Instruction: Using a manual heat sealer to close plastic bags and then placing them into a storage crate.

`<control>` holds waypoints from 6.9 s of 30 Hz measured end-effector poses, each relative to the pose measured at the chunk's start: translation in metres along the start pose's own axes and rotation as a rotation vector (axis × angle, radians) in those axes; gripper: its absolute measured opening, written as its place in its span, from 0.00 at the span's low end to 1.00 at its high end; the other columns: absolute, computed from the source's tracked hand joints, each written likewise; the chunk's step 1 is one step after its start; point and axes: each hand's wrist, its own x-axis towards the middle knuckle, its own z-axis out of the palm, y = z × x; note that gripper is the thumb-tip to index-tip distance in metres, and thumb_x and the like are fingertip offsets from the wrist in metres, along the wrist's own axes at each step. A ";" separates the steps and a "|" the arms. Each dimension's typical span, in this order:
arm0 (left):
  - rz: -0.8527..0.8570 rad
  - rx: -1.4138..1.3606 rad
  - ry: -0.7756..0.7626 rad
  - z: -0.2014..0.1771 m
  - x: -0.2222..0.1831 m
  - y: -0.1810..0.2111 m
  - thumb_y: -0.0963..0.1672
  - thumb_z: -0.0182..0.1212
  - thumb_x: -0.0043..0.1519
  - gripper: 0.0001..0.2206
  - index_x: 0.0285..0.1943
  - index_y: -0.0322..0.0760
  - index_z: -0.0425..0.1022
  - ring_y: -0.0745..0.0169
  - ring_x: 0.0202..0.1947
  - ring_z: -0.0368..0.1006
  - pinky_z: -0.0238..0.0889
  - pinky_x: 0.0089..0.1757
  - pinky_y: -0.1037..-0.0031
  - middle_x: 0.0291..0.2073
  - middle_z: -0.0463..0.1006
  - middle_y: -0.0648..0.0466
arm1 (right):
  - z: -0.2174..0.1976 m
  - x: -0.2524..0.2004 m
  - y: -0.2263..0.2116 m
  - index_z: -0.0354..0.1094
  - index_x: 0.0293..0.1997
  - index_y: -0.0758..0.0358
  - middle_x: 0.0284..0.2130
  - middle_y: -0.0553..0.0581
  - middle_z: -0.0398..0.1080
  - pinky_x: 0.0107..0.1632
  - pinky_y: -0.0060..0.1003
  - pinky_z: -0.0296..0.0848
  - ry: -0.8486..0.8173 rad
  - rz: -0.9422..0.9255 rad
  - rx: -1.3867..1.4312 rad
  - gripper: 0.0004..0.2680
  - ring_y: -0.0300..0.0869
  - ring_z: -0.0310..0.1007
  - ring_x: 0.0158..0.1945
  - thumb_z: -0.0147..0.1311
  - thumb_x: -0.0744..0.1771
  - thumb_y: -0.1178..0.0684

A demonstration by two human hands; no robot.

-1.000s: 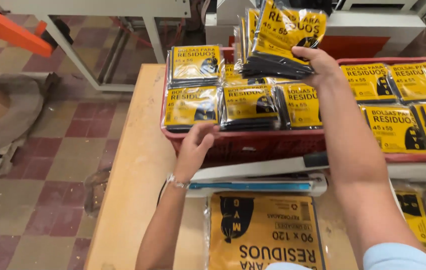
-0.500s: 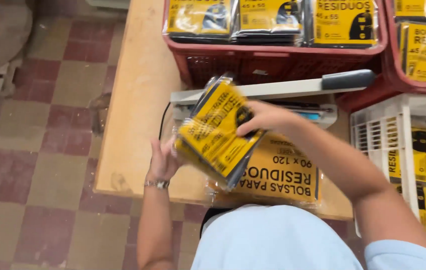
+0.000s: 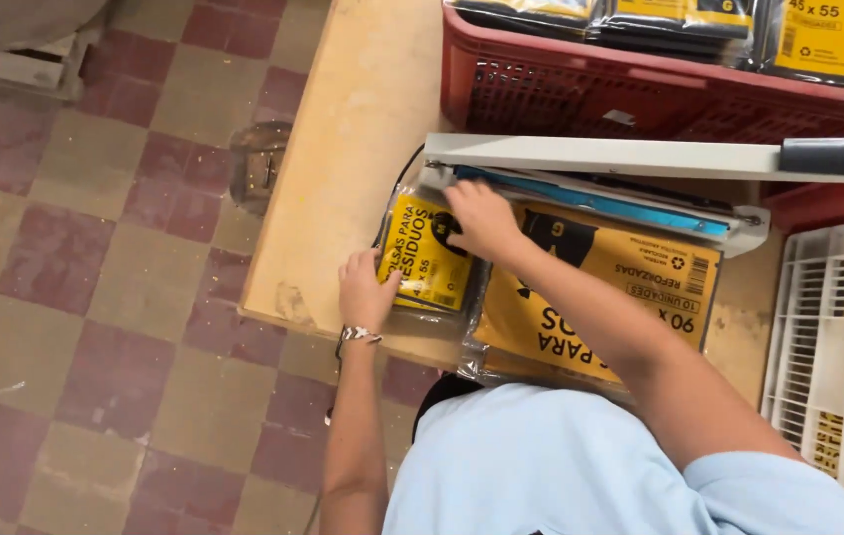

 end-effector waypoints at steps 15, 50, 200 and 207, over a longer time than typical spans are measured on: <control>-0.232 -0.144 -0.344 -0.020 0.048 0.055 0.56 0.71 0.50 0.23 0.43 0.40 0.72 0.46 0.45 0.77 0.70 0.44 0.58 0.36 0.79 0.51 | 0.052 -0.050 -0.027 0.58 0.58 0.58 0.45 0.55 0.67 0.50 0.41 0.76 0.184 0.361 0.615 0.18 0.47 0.76 0.49 0.58 0.64 0.55; -0.096 -0.544 -0.246 0.104 0.016 0.169 0.54 0.60 0.63 0.14 0.34 0.43 0.75 0.59 0.32 0.74 0.66 0.38 0.65 0.25 0.78 0.55 | 0.022 -0.254 0.177 0.68 0.49 0.63 0.30 0.51 0.69 0.43 0.32 0.69 1.060 0.661 1.054 0.07 0.37 0.68 0.37 0.51 0.67 0.64; 0.358 -1.018 -0.595 0.117 -0.137 0.334 0.39 0.55 0.65 0.26 0.73 0.36 0.53 0.60 0.58 0.69 0.66 0.55 0.64 0.63 0.67 0.46 | -0.013 -0.394 0.091 0.55 0.64 0.80 0.50 0.82 0.67 0.59 0.54 0.67 1.073 0.771 1.016 0.28 0.66 0.66 0.59 0.64 0.62 0.52; 0.738 -1.201 -0.589 0.066 -0.154 0.382 0.32 0.48 0.62 0.20 0.63 0.33 0.59 0.58 0.52 0.71 0.72 0.53 0.74 0.53 0.70 0.46 | -0.104 -0.595 0.239 0.64 0.51 0.59 0.27 0.52 0.65 0.29 0.45 0.61 1.211 1.251 0.305 0.11 0.42 0.60 0.27 0.52 0.68 0.47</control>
